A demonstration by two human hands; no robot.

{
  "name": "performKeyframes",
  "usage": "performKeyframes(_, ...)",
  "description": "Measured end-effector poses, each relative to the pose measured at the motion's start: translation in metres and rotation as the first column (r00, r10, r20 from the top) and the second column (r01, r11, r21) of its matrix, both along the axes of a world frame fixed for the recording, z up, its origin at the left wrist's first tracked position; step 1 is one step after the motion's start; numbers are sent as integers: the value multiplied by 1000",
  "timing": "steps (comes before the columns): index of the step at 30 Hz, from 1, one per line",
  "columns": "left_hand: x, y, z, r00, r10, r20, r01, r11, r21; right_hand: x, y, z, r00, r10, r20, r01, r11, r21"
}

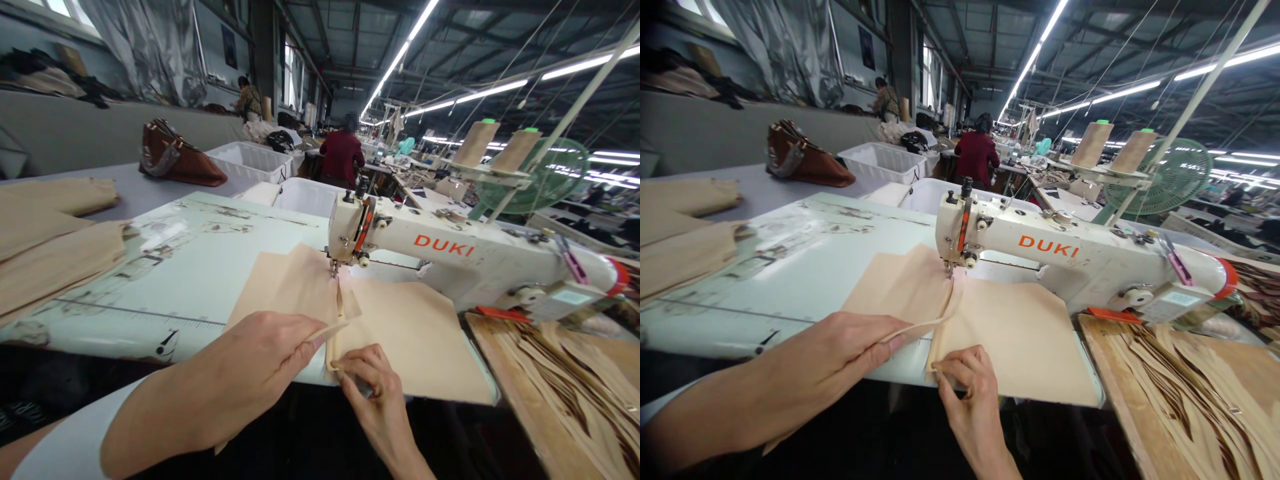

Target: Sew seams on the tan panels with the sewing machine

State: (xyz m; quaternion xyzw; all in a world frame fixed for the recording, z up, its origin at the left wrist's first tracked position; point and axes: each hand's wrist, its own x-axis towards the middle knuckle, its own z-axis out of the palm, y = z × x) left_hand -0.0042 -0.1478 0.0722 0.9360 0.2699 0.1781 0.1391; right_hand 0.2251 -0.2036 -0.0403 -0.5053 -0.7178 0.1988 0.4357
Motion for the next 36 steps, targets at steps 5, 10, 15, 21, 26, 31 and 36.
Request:
performKeyframes(5, -2, -6, -13, 1000, -16, -15, 17, 1000, 21, -1, 0, 0, 1000, -10, 15, 10, 1000, 20)
performKeyframes(10, 2, -9, -20, 1000, 0, -15, 1, 1000, 27, 0, 0, 0, 999, 8, 36, -9, 999, 40)
performKeyframes(15, 12, -19, -35, 1000, 7, 9, -8, 985, 172, 2, -5, -6, 986, 13, 165, -35, 991, 132)
performKeyframes(21, 23, -29, -73, 997, 17, -78, 12, 931, 365, 7, -4, -17, 949, 13, 314, -128, 928, 349)
performKeyframes(26, 24, -30, -75, 994, -8, -109, 51, 916, 398, 7, -4, -17, 946, -22, 322, -112, 914, 390)
performKeyframes(31, 22, -28, -74, 991, -42, -125, 90, 910, 405, 6, -3, -15, 957, -42, 286, -82, 910, 406)
performKeyframes(36, 18, -24, -83, 988, -73, -133, 120, 912, 392, 5, -3, -12, 952, -37, 303, -90, 915, 394)
